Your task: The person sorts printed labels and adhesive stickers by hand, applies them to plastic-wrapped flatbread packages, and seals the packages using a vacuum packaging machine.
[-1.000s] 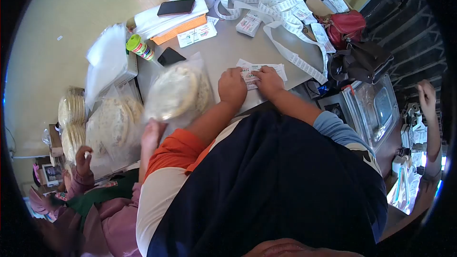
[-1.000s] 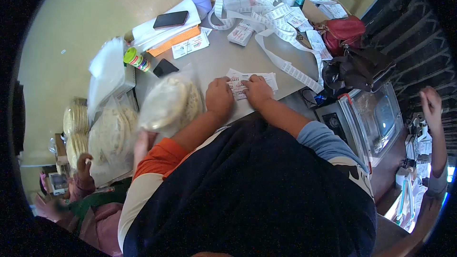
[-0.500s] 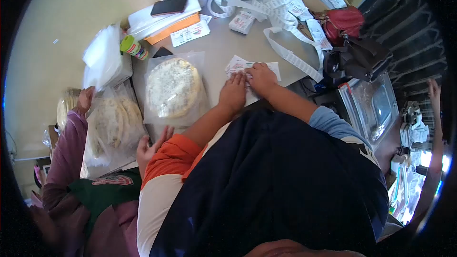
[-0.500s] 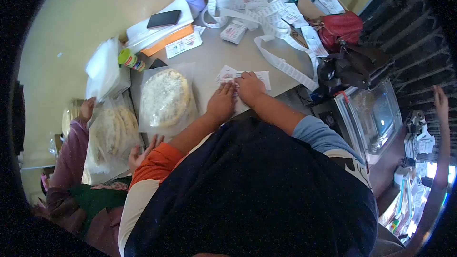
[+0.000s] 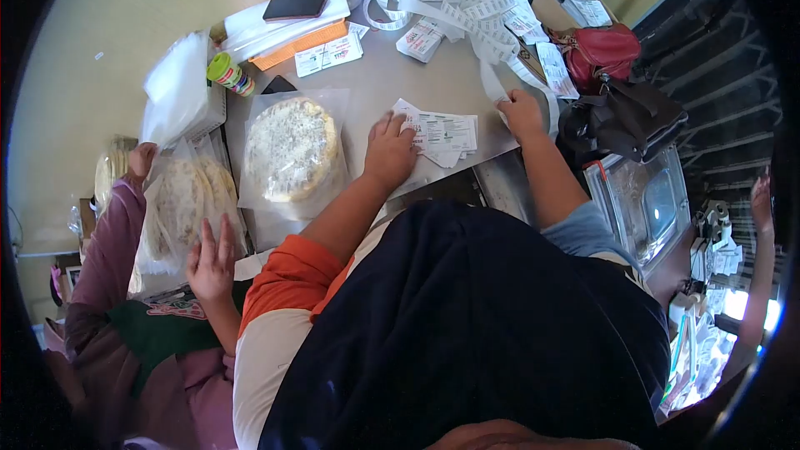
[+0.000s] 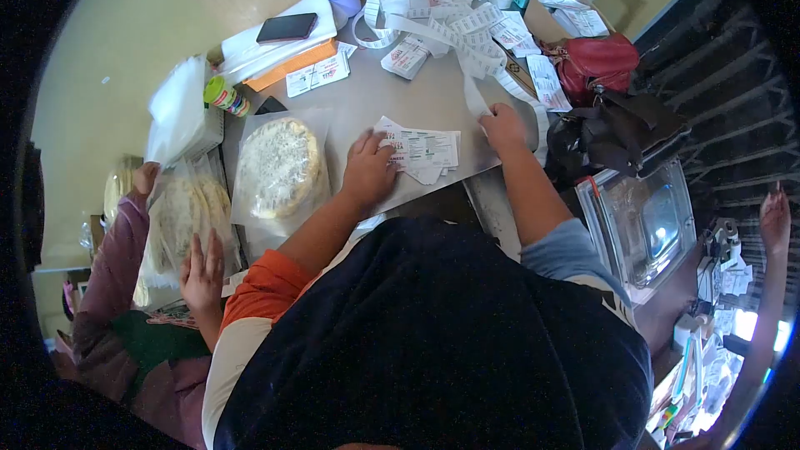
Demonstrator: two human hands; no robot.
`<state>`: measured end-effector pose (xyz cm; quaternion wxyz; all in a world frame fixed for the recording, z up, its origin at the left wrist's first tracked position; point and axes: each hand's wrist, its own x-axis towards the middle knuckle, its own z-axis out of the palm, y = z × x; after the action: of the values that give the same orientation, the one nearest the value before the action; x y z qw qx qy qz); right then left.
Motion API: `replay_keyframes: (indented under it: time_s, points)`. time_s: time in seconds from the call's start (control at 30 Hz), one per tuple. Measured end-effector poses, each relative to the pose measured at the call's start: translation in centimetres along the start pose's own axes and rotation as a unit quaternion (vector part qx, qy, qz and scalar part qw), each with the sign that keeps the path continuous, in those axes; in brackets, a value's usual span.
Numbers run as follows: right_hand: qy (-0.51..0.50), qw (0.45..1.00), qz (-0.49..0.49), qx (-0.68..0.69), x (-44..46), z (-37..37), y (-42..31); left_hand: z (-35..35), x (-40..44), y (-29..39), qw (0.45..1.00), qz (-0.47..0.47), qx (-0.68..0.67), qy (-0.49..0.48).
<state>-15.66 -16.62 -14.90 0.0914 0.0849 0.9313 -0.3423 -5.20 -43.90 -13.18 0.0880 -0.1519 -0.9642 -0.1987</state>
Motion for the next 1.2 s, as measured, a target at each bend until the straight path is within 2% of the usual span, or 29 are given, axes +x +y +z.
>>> replay_keyframes:
  time_s: [0.07,0.1,0.17,0.2,0.27,0.4,0.43,0.5,0.57,0.6,0.73,0.83,0.9,0.93,1.0,1.03,1.1,1.13,1.2]
  points:
    - [-0.049,0.973,0.028,0.223,-1.7,-0.5,-1.1,-1.2,1.0,1.5,0.994,0.041,0.008,0.097]
    - [-0.074,0.94,0.044,0.331,-2.9,-0.5,-1.8,-1.3,1.7,2.2,0.995,-0.015,-0.08,0.054]
    - [-0.122,0.864,0.059,0.485,-5.2,-0.4,-3.5,-0.9,2.8,3.9,0.958,-0.127,-0.253,-0.034]
    - [-0.144,0.815,0.065,0.557,-6.1,-0.1,-4.1,-0.5,3.1,4.8,0.915,-0.175,-0.36,-0.047]
    - [-0.164,0.805,0.067,0.566,-7.7,0.7,-4.2,0.1,3.4,6.1,0.785,-0.263,-0.556,-0.067]
    - [-0.206,0.749,0.102,0.622,-8.7,2.6,-2.7,0.1,2.8,6.1,0.848,-0.266,-0.443,-0.119]
    - [-0.232,0.699,0.153,0.659,-9.8,0.8,-4.4,-0.7,2.8,6.5,0.855,-0.258,-0.426,-0.142]
    - [-0.212,0.734,0.189,0.617,-9.7,0.2,-4.3,-2.1,2.8,7.2,0.868,-0.24,-0.391,-0.188]
    - [-0.192,0.761,0.197,0.587,-9.7,0.3,-3.9,-1.0,1.7,7.6,0.957,-0.102,-0.272,-0.016]
    - [-0.182,0.77,0.188,0.581,-9.9,0.5,-3.6,-0.7,1.5,7.8,0.976,-0.027,-0.204,0.069]
    - [-0.177,0.811,0.147,0.538,-9.9,1.2,-2.7,-0.7,1.3,7.5,0.986,0.073,-0.123,0.088]
    - [-0.167,0.768,0.201,0.584,-10.5,2.0,-3.0,-1.3,1.0,7.4,0.977,0.151,-0.057,0.139]
    - [-0.129,0.776,0.184,0.59,-10.3,2.7,-2.6,-1.7,0.8,7.5,0.966,0.192,-0.036,0.167]
    - [-0.109,0.779,0.175,0.592,-10.1,3.0,-2.3,-1.5,0.8,7.1,0.976,0.144,-0.075,0.146]
    - [-0.045,0.908,0.037,0.414,-9.2,3.5,-1.0,-1.0,1.6,5.5,0.982,0.046,-0.152,0.103]
    - [-0.01,0.949,-0.032,0.313,-8.8,3.4,-0.8,-1.3,2.4,4.5,0.976,-0.058,-0.207,0.028]
    - [-0.013,0.954,-0.236,0.186,-8.5,3.3,-0.9,-2.0,3.7,2.3,0.908,-0.263,-0.302,-0.122]
    - [-0.016,0.935,-0.334,0.118,-8.4,3.4,-1.2,-1.6,3.7,1.3,0.911,-0.251,-0.294,-0.147]
    - [-0.016,0.912,-0.389,0.133,-8.2,4.3,-1.3,-0.8,3.5,-0.1,0.915,-0.224,-0.277,-0.191]
